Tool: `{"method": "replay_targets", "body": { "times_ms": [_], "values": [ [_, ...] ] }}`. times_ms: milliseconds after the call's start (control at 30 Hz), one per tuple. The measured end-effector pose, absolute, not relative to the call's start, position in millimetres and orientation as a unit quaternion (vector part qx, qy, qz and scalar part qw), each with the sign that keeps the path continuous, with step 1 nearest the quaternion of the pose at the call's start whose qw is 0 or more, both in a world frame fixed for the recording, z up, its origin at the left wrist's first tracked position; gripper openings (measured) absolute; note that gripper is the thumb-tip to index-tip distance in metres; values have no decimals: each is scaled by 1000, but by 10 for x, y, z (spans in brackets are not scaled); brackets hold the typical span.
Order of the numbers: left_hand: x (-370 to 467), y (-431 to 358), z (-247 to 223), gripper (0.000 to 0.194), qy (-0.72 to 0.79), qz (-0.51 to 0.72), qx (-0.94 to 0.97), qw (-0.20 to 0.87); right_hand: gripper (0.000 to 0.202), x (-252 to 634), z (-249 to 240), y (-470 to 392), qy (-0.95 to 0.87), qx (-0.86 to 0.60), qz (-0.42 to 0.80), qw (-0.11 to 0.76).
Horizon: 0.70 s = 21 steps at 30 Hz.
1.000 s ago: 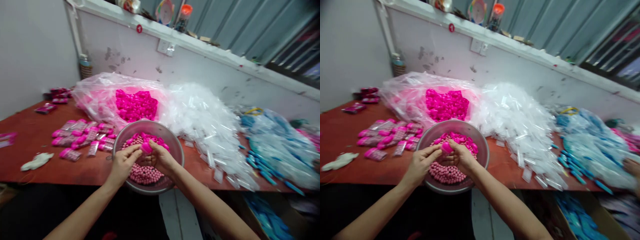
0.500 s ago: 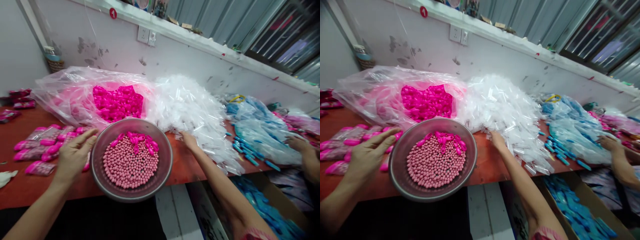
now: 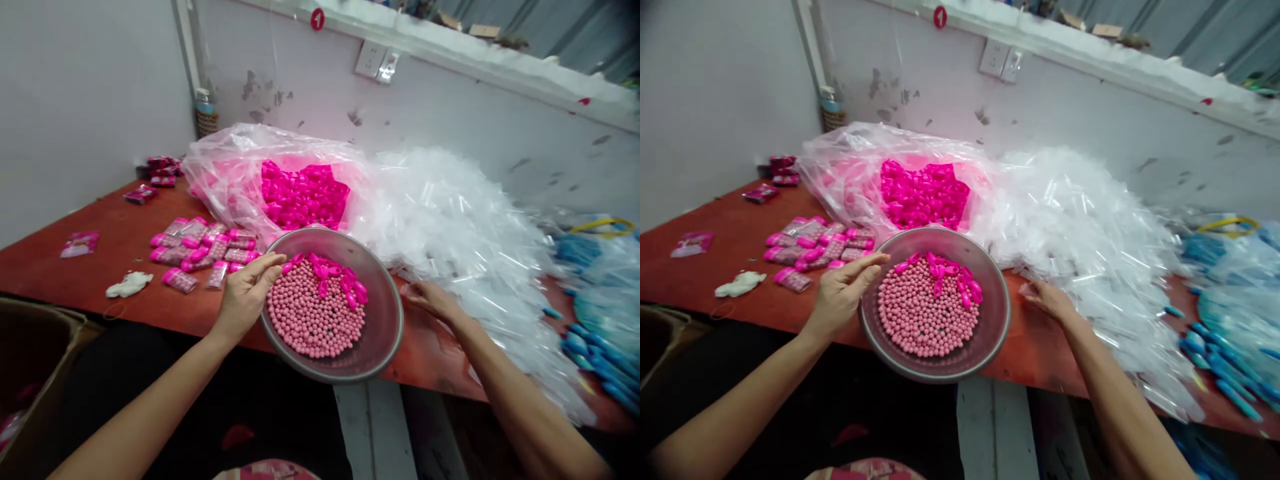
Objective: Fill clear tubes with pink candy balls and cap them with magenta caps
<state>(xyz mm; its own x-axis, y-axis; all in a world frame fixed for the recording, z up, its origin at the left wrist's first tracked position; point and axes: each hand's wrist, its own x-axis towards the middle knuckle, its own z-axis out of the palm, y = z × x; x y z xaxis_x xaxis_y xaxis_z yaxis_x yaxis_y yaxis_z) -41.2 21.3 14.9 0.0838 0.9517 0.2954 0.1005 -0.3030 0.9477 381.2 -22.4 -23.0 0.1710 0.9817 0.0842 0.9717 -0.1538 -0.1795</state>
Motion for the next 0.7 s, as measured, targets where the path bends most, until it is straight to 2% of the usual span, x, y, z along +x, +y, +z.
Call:
{"method": "replay_targets", "body": {
  "times_ms": [133,167,267,333,400,500,700],
  "values": [
    [-473,196,112,29,414,528,600,436,39,3201,142,-299,-646,-735,30,202],
    [-478,194,103,30,411,528,598,441,38,2990,240,-313,-691,-695,51,192],
    [-481,182,90,30,402,526,600,449,34,2383,393,-312,-828,-557,47,41],
    [-486,165,91,30,394,524,605,451,25,2095,341,-277,-861,-502,12,-85],
    [-500,143,96,29,386,523,610,454,16,1926,207,-228,-868,-465,-22,-172],
    [-529,110,97,28,375,521,613,461,21,1803,5,-158,-881,-425,-42,-203],
    [-547,92,75,27,372,523,614,460,21,1530,-124,-74,-898,-409,-6,-160]
  ]
}}
